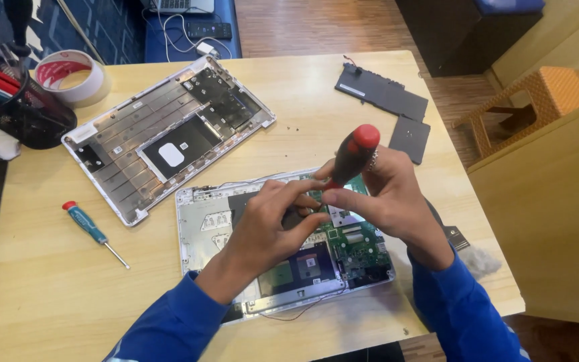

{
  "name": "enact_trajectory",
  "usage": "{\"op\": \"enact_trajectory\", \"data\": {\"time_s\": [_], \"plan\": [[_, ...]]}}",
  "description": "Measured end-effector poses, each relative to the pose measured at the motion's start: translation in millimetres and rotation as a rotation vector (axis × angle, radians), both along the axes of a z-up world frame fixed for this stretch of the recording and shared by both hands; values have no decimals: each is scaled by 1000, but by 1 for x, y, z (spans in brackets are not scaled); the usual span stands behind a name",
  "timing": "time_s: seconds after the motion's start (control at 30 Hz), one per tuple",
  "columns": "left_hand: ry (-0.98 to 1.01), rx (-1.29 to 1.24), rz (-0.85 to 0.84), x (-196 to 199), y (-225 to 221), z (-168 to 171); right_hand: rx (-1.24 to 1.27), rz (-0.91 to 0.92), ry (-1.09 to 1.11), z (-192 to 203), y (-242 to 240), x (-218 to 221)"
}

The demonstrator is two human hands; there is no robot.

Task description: Disassembling a laptop by removing screws and internal components like the motherboard and battery.

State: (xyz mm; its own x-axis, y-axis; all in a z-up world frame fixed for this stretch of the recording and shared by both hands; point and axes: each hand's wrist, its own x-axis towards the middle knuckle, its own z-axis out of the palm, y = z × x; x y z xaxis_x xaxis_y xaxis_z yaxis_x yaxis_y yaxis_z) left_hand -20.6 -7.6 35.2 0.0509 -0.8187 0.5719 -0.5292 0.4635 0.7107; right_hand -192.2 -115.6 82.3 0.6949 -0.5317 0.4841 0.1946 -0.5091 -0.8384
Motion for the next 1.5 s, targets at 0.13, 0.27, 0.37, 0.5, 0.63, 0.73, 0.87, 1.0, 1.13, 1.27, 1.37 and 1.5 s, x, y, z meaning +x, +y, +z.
{"op": "enact_trajectory", "data": {"time_s": [0.13,0.27,0.37,0.5,0.63,0.73,0.87,1.0,1.13,1.27,1.37,1.5], "plan": [[-65,-17,-16,-2,-3,-5,-15,-53,34,-7,-1,-3],[-67,19,-12,1,-1,-9,70,10,28,-1,7,2],[-23,37,-47,1,-1,-8,128,94,10,-3,6,1],[-6,41,-35,1,-2,-1,194,197,-65,-7,2,2],[-47,44,-27,1,-1,-1,157,136,-22,-9,0,2],[-51,18,-2,0,1,-1,104,63,10,-13,-1,1],[-63,31,20,4,0,-16,98,14,56,-6,7,6],[-9,66,-18,4,-3,-16,164,65,30,2,15,5],[-18,86,-21,2,-2,-16,157,68,43,-1,8,2],[-86,37,13,3,-1,-13,128,28,58,-14,1,2],[-128,29,46,3,-1,-17,113,6,61,-14,5,2],[-102,29,22,-2,0,-15,206,46,13,5,23,2]]}}
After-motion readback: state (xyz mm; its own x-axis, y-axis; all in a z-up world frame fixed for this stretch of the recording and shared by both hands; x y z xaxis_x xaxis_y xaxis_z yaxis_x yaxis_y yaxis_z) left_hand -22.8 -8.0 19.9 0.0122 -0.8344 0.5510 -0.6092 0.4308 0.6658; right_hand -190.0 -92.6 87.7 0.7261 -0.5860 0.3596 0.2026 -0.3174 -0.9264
